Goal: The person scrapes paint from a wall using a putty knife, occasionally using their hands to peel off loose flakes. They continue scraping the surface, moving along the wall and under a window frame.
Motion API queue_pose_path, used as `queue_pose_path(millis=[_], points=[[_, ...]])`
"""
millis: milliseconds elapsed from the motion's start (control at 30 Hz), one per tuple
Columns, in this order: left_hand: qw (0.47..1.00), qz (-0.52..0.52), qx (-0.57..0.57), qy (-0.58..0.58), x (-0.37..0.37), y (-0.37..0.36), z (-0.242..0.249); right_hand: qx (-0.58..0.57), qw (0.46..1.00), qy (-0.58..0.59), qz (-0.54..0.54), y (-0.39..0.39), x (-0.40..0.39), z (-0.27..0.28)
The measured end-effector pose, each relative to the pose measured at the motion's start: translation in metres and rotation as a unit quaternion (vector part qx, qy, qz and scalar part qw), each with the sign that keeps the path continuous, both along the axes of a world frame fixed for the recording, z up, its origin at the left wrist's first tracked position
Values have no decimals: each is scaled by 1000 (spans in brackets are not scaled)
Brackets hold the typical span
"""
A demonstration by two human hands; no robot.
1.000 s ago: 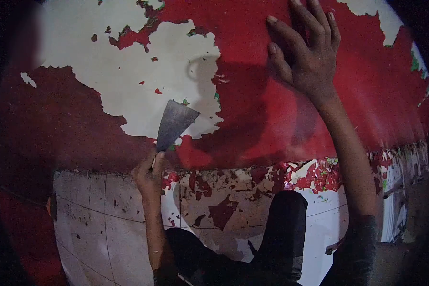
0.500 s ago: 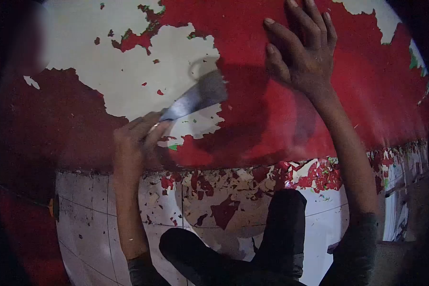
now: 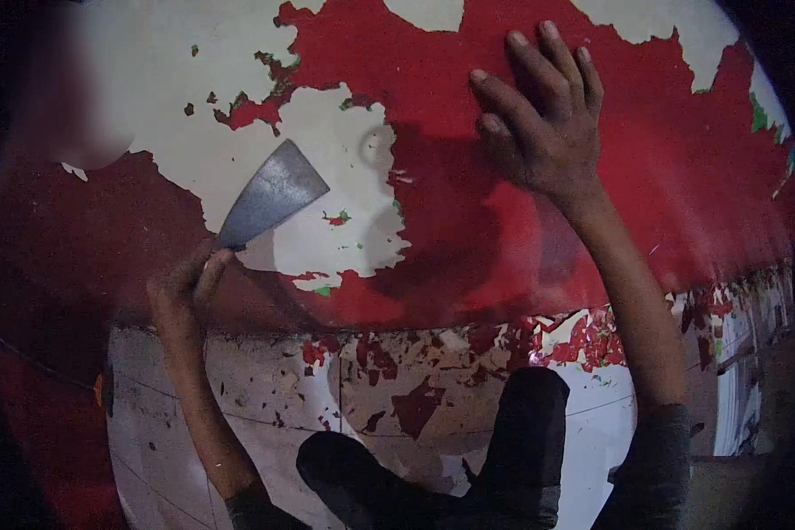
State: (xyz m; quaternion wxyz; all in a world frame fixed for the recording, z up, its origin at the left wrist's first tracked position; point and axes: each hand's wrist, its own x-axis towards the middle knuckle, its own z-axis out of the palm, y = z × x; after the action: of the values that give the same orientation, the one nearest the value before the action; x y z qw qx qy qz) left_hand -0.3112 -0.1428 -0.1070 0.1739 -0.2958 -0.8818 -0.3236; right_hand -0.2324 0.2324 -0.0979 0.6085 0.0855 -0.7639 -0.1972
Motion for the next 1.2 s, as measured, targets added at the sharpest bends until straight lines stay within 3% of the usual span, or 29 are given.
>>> queue_pose_path(millis=[33, 133, 233, 333, 433, 533, 667, 767, 867, 967, 1067, 1167, 1200], points=[[998, 52, -27, -19, 4, -7, 4, -5, 1000, -4, -4, -2, 2, 1], [995, -68, -26, 73, 7, 46, -9, -6, 1000, -6, 7, -4, 3, 0], [995, -31, -82, 47, 23, 51, 7, -6, 1000, -10, 15, -4, 3, 2], [996, 19, 85, -5, -3, -10, 6, -6, 1000, -11, 16, -2, 1, 3], [996, -11, 90, 16, -2, 14, -2, -24, 999, -27, 38, -2, 4, 0], [990, -33, -98, 97, 19, 58, 9, -26, 996, -34, 75, 1, 6, 3], [995, 44, 84, 16, 6, 3, 25, -44, 992, -54, 110, 0, 11, 6], [996, 15, 77, 30, 0, 18, 16, -39, 993, -50, 99, 2, 9, 4], [995, -58, -61, 58, 21, 67, 18, -32, 994, -49, 90, 3, 9, 4], [997, -24, 68, -1, 9, 36, 19, -33, 994, -45, 89, 1, 9, 4], [997, -30, 69, -22, 6, -3, 29, -34, 995, -41, 88, 2, 7, 3], [992, -39, -38, 117, -1, 22, 9, -27, 996, -40, 79, 3, 7, 2], [992, -51, -48, 107, 6, 36, 10, -30, 995, -39, 81, 3, 7, 3]])
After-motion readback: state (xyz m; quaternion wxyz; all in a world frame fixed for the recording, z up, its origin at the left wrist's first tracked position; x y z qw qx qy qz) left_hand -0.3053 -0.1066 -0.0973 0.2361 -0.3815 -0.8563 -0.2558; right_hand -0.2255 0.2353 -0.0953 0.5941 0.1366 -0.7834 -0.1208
